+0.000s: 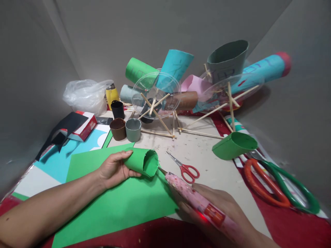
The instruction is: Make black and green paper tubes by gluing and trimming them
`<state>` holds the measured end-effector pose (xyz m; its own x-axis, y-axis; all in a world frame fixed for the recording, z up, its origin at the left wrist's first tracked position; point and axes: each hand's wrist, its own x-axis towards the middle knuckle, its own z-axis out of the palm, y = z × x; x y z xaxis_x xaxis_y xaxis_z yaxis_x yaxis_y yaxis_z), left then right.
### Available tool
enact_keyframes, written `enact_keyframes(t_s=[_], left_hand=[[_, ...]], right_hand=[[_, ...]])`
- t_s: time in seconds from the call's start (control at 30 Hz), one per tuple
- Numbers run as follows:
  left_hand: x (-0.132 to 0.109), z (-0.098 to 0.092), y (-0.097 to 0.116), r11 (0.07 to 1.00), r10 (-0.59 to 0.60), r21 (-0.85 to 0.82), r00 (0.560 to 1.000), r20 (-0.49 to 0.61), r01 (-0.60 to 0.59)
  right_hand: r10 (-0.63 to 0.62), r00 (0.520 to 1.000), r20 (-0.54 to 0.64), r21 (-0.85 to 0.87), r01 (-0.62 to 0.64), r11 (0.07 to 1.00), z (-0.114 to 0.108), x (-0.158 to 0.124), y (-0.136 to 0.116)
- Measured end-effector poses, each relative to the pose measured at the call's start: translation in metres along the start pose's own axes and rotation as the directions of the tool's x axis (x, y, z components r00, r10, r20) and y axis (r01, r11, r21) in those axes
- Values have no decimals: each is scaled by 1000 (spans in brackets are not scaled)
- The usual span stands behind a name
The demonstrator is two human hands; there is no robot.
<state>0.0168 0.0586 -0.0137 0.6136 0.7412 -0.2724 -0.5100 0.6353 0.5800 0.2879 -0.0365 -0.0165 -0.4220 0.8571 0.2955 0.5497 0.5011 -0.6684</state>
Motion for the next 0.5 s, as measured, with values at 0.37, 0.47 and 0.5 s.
enact_keyframes(t_s=[0.37, 0.47, 0.5], left_hand=[[0, 1, 0, 1000, 1, -6, 1000, -8, -1], [0, 1, 0, 1000, 0, -2, 1000, -15, 0], [0, 1, 0, 1000, 1, 0, 1000, -21, -1]], right_hand=[[-28, 1000, -10, -45, 27, 999, 1, 1, -2], [-45, 999, -13, -49, 44, 998, 1, 0, -2], [-49, 999, -13, -49, 49, 998, 1, 0, -2]])
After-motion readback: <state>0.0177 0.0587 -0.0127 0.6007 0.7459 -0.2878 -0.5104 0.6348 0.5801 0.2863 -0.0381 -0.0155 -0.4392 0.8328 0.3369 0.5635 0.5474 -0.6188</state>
